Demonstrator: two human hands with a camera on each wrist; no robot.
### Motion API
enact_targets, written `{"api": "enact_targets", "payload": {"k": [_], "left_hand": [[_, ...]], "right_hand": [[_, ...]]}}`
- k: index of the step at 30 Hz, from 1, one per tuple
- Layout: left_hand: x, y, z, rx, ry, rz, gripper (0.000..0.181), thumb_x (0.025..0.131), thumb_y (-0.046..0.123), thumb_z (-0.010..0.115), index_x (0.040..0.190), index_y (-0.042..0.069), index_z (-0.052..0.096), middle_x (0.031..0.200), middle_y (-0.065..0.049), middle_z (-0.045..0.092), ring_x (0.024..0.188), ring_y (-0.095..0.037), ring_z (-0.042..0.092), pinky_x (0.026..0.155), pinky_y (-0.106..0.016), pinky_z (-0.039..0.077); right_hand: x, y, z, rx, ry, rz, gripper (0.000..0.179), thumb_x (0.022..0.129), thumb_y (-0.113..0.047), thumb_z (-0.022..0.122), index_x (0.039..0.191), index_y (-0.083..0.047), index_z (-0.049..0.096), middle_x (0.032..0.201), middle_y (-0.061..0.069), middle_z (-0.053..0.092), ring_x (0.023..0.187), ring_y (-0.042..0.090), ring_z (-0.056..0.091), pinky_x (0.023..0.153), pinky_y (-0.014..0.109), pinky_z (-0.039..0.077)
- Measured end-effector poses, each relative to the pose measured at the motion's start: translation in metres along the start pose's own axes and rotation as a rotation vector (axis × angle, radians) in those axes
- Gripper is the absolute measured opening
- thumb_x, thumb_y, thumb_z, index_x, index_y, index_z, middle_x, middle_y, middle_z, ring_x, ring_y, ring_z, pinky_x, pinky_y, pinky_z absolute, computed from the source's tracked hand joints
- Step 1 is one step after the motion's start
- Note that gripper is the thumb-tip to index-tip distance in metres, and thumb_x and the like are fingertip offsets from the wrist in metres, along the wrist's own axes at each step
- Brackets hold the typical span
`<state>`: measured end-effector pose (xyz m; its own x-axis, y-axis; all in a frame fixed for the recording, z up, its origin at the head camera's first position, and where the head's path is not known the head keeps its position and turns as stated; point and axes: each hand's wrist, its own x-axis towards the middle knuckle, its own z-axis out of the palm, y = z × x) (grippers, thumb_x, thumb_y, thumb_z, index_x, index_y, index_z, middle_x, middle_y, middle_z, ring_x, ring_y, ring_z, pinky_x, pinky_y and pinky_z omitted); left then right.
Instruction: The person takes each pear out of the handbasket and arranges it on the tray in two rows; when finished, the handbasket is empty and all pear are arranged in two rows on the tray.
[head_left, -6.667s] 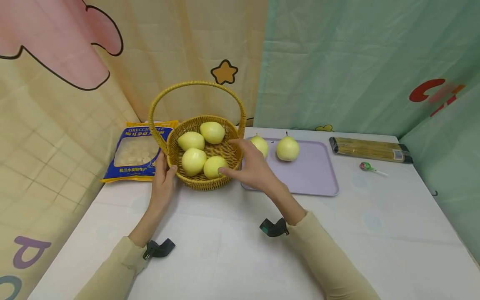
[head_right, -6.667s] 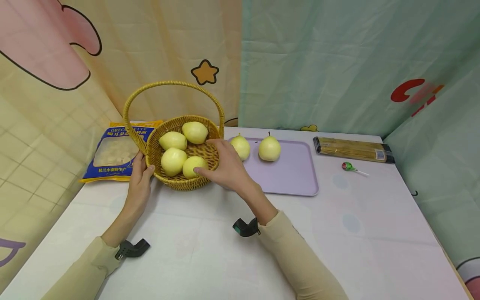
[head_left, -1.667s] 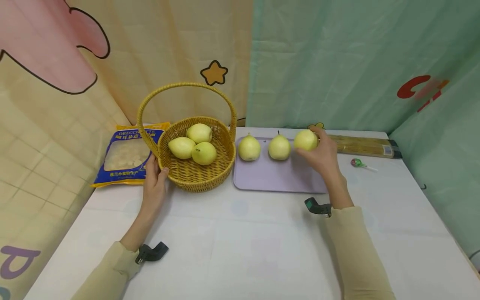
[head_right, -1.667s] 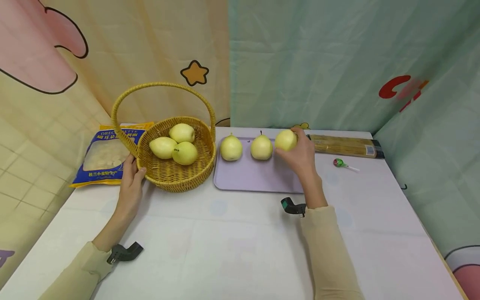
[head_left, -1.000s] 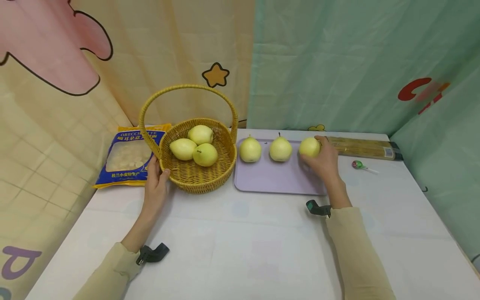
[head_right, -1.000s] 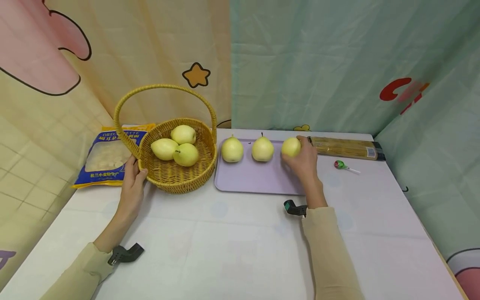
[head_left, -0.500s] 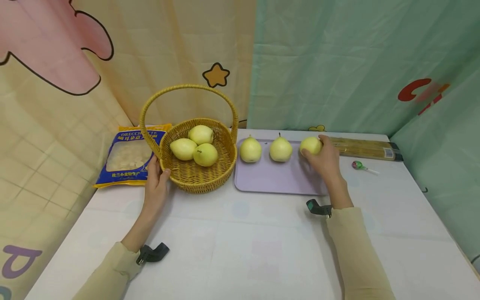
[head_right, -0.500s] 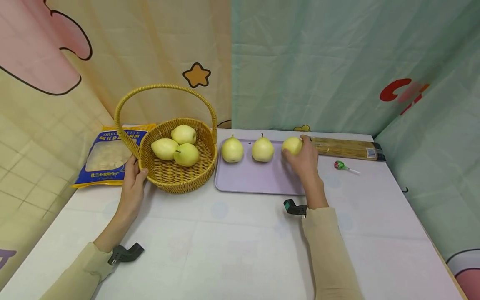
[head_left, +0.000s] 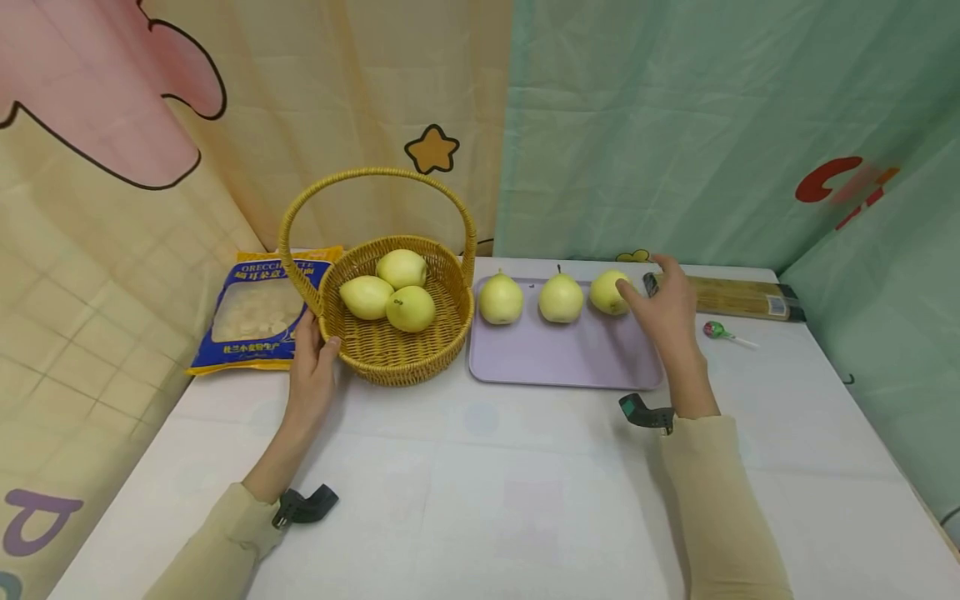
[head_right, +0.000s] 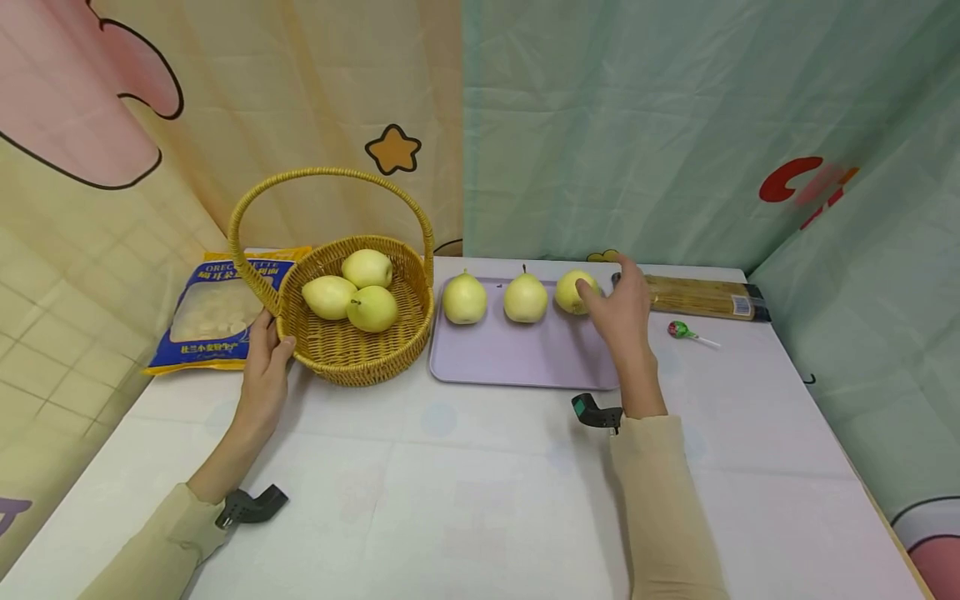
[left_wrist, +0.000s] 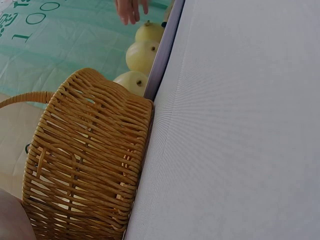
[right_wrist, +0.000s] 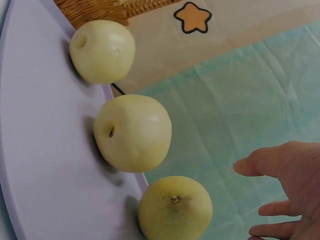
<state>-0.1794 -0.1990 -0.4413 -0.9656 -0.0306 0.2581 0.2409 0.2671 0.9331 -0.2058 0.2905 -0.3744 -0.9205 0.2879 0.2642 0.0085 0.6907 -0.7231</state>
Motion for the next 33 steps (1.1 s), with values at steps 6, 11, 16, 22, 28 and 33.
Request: {"api": "enact_targets", "payload": {"k": [6,11,16,22,28,33], "left_hand": [[0.0,0.001,0.0,-0.009,-0.002,-0.01,0.066,0.113,0.015,0.037,0.171,0.016,0.006,0.176,-0.009,0.019,0.161,-0.024,0.022,0.133,-0.035,0.023],[0.0,0.0,0.0,-0.019,-0.005,-0.005,0.067,0.112,0.013,0.037,0.171,0.016,0.005,0.176,-0.01,0.018,0.162,-0.025,0.022,0.134,-0.045,0.021],[0.0,0.0,0.0,-0.01,-0.008,-0.003,0.067,0.112,0.014,0.037,0.171,0.016,0.005,0.176,-0.01,0.019,0.162,-0.025,0.022,0.134,-0.045,0.021],[-0.001,0.0,0.0,0.003,-0.004,-0.008,0.066,0.113,0.015,0.037,0.171,0.016,0.006,0.175,-0.011,0.02,0.161,-0.025,0.023,0.132,-0.033,0.024],[0.0,0.001,0.0,-0.006,-0.003,0.0,0.066,0.113,0.014,0.037,0.171,0.015,0.007,0.175,-0.01,0.019,0.161,-0.025,0.022,0.133,-0.038,0.023],[0.001,-0.001,0.001,-0.025,-0.007,0.005,0.066,0.112,0.012,0.037,0.171,0.014,0.006,0.176,-0.011,0.018,0.162,-0.026,0.022,0.133,-0.046,0.022]], "right_hand": [[-0.001,-0.011,-0.002,0.024,0.024,-0.009,0.075,0.099,-0.034,0.07,0.161,-0.003,0.039,0.161,0.026,0.044,0.15,0.046,0.039,0.121,0.067,0.034],[-0.002,-0.012,0.002,0.04,0.015,-0.022,0.072,0.098,-0.03,0.072,0.158,-0.001,0.044,0.159,0.025,0.047,0.149,0.045,0.042,0.121,0.065,0.036],[0.001,0.004,0.018,0.069,-0.009,0.003,0.07,0.1,-0.031,0.071,0.156,0.002,0.045,0.158,0.028,0.047,0.148,0.046,0.043,0.122,0.061,0.038],[0.003,0.022,0.039,0.068,-0.052,0.06,0.076,0.101,-0.04,0.068,0.157,0.004,0.042,0.156,0.031,0.048,0.146,0.045,0.046,0.122,0.057,0.041],[0.003,0.031,0.047,0.112,-0.054,0.075,0.076,0.101,-0.04,0.07,0.158,0.002,0.042,0.156,0.028,0.049,0.147,0.042,0.046,0.123,0.056,0.04],[0.005,0.037,0.051,0.189,-0.036,0.024,0.071,0.097,-0.026,0.076,0.156,0.0,0.046,0.154,0.025,0.052,0.144,0.04,0.049,0.116,0.055,0.046]]}}
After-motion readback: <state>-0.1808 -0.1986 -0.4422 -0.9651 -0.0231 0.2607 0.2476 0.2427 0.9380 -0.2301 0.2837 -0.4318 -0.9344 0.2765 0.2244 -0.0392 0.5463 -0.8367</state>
